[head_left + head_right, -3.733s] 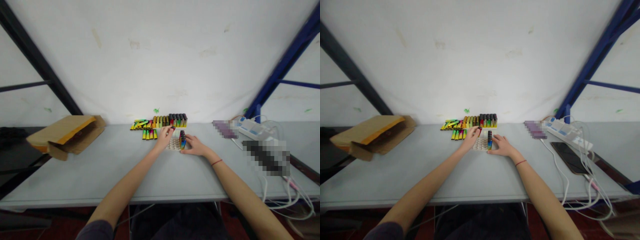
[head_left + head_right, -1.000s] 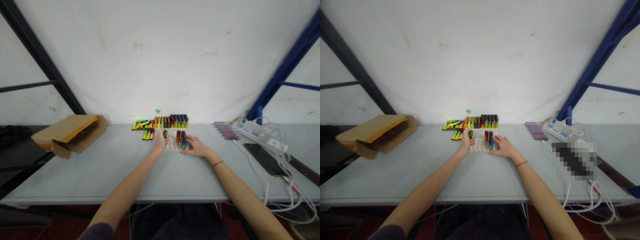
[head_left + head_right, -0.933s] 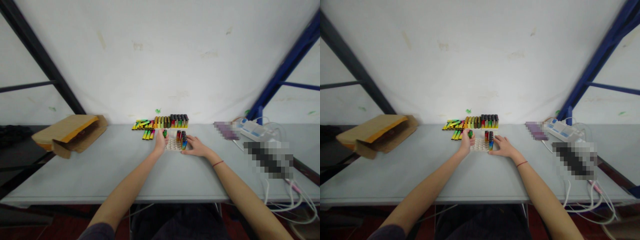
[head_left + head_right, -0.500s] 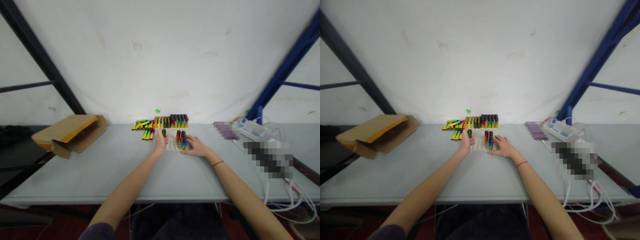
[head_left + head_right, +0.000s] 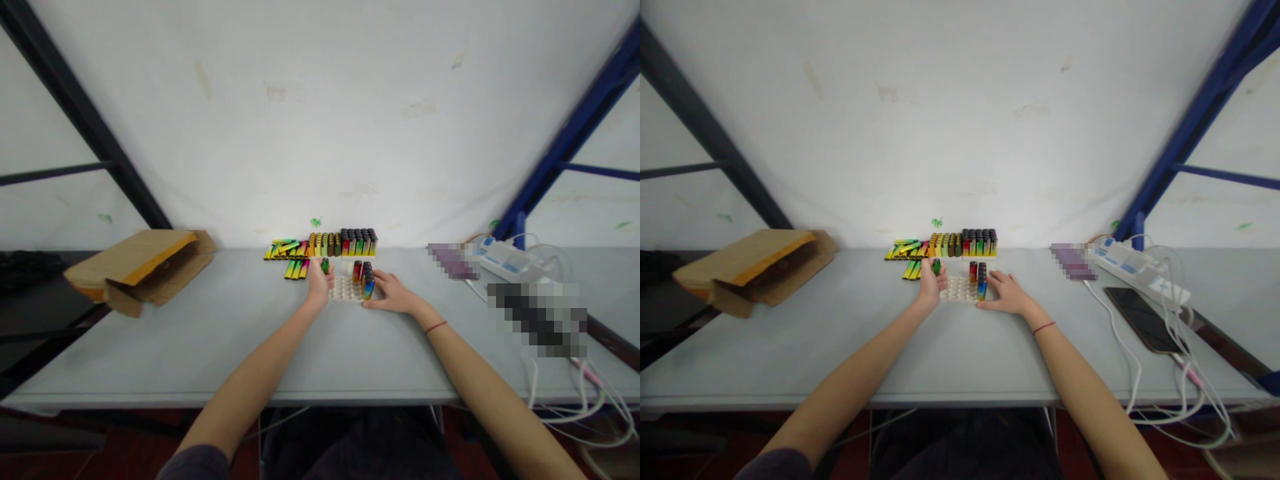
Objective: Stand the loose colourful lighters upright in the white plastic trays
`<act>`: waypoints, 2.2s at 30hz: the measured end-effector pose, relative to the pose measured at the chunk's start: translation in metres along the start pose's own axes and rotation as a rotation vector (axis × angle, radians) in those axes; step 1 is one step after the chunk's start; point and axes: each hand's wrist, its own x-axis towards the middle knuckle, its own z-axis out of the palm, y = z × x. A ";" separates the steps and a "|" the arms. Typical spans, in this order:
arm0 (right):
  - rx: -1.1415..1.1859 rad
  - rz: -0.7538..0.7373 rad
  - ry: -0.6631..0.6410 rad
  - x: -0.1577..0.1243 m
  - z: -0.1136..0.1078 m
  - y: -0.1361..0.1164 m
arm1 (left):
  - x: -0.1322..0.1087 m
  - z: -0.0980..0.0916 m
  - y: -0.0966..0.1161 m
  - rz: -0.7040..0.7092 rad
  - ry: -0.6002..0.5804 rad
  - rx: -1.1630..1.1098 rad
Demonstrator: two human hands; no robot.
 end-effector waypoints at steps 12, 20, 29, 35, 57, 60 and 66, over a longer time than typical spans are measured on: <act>0.000 -0.002 -0.012 0.000 -0.004 -0.005 | 0.017 -0.012 -0.025 0.603 -0.304 0.567; 0.001 0.009 -0.011 0.000 -0.002 -0.002 | 0.029 -0.022 -0.035 0.669 -0.442 0.852; 0.006 0.006 -0.005 0.000 -0.001 -0.001 | 0.021 -0.022 -0.035 0.689 -0.438 0.983; 0.001 -0.004 -0.005 0.000 -0.002 -0.003 | 0.014 -0.022 -0.017 0.808 -0.324 1.257; 0.010 -0.006 -0.017 -0.001 -0.004 -0.003 | 0.033 -0.056 0.011 0.412 0.103 1.875; 0.008 -0.011 -0.011 -0.001 -0.004 -0.003 | 0.031 -0.052 0.010 0.415 0.055 1.856; 0.011 -0.012 -0.006 0.000 -0.003 -0.002 | 0.032 -0.047 0.006 0.325 0.033 1.855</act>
